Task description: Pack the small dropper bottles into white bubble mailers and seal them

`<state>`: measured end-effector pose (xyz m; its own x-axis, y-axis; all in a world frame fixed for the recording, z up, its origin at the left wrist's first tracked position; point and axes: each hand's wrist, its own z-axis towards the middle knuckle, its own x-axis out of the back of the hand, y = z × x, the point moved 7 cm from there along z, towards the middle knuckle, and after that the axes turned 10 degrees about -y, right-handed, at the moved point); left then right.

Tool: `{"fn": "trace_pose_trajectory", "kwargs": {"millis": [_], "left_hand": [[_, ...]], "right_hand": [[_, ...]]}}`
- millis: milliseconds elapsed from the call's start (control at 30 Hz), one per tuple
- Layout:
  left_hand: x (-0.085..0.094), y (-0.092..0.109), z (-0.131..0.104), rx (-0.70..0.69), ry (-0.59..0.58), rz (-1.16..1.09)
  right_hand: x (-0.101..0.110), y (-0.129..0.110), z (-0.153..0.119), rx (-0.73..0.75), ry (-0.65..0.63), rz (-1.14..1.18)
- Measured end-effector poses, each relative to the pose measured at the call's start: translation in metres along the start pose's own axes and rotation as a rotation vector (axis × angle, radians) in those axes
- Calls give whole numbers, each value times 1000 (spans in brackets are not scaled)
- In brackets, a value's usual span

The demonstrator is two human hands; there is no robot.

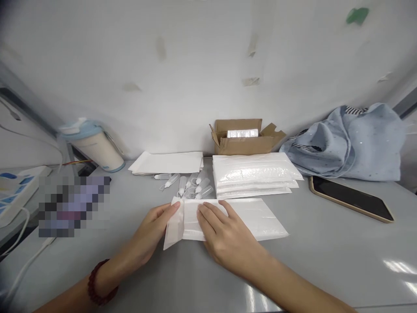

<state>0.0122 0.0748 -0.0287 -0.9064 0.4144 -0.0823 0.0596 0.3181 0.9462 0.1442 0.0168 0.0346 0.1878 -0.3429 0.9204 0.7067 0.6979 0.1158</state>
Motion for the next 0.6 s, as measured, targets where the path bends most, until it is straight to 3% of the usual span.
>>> {"fn": "trace_pose_trajectory", "kwargs": {"millis": [200,367,467,600], "left_hand": [[-11,8,-3,-61,-151,-145],[-13,19,-8,-165,-172,113],[-18,32,-15,-382,-154,461],[-34,42,-31,-822,-127,933]], "right_hand": [[-10,-3,-2,24,-69,-48],[-8,-2,-1,25,-86,-104],[-2,-4,0,45,-35,-99],[7,-6,-2,64,40,-43]]}}
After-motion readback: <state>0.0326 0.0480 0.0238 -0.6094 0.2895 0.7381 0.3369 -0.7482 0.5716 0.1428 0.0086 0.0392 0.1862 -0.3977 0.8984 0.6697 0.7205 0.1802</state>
